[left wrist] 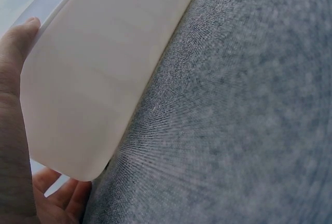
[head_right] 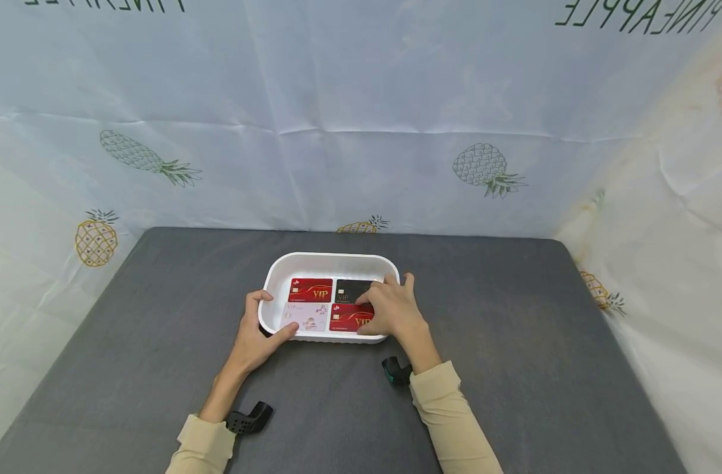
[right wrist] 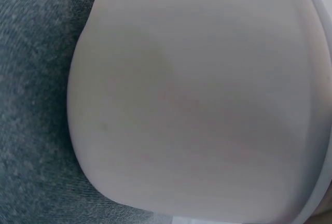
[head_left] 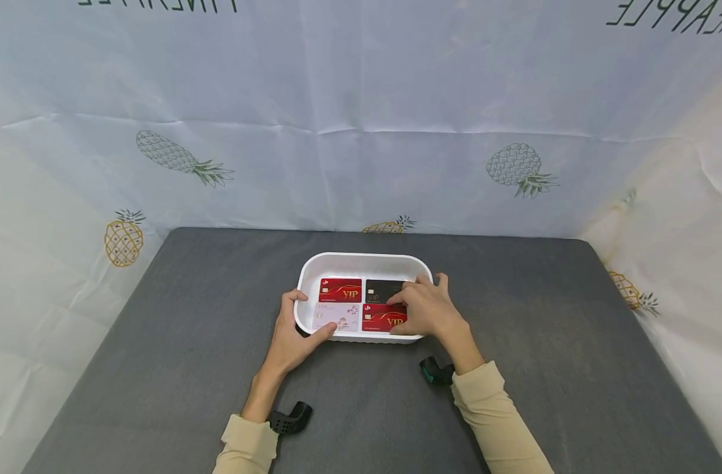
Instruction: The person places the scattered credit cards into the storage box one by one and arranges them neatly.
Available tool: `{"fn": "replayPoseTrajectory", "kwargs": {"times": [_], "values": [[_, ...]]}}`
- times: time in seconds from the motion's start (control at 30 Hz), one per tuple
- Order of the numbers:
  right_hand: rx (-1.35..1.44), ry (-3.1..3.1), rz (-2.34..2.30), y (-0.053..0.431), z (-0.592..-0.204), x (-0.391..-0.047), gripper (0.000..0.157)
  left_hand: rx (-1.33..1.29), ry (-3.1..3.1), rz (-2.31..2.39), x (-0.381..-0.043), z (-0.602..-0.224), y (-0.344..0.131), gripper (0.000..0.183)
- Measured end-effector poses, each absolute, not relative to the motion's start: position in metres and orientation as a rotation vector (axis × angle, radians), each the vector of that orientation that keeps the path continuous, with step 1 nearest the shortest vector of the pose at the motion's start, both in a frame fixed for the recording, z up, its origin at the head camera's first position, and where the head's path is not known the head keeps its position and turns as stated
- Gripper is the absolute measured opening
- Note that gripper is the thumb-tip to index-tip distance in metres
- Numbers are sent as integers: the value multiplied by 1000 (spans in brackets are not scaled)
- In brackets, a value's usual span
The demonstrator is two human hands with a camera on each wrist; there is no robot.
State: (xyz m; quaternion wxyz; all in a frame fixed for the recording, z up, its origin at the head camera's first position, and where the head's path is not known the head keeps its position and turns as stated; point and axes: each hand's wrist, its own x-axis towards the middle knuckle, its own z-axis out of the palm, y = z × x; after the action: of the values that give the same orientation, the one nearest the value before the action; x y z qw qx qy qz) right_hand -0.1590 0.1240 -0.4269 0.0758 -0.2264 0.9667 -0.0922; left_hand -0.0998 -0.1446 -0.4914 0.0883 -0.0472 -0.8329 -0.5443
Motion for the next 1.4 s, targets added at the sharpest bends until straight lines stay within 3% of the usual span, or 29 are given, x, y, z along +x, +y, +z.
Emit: {"fn": "replayPoseTrajectory", "kwargs": {"times": [0.3, 0.83, 1.4], "values": [[-658, 2868, -317, 126, -425, -158, 51, -133, -2461, -1650, -99, -491, -143, 70], [-717, 2822, -780, 142, -422, -159, 53, -151, -2462, -1661, -100, -491, -141, 70], [-720, 2942, -1035, 154, -420, -149, 38, -154, -2472, -1655, -105, -493, -142, 73]]}}
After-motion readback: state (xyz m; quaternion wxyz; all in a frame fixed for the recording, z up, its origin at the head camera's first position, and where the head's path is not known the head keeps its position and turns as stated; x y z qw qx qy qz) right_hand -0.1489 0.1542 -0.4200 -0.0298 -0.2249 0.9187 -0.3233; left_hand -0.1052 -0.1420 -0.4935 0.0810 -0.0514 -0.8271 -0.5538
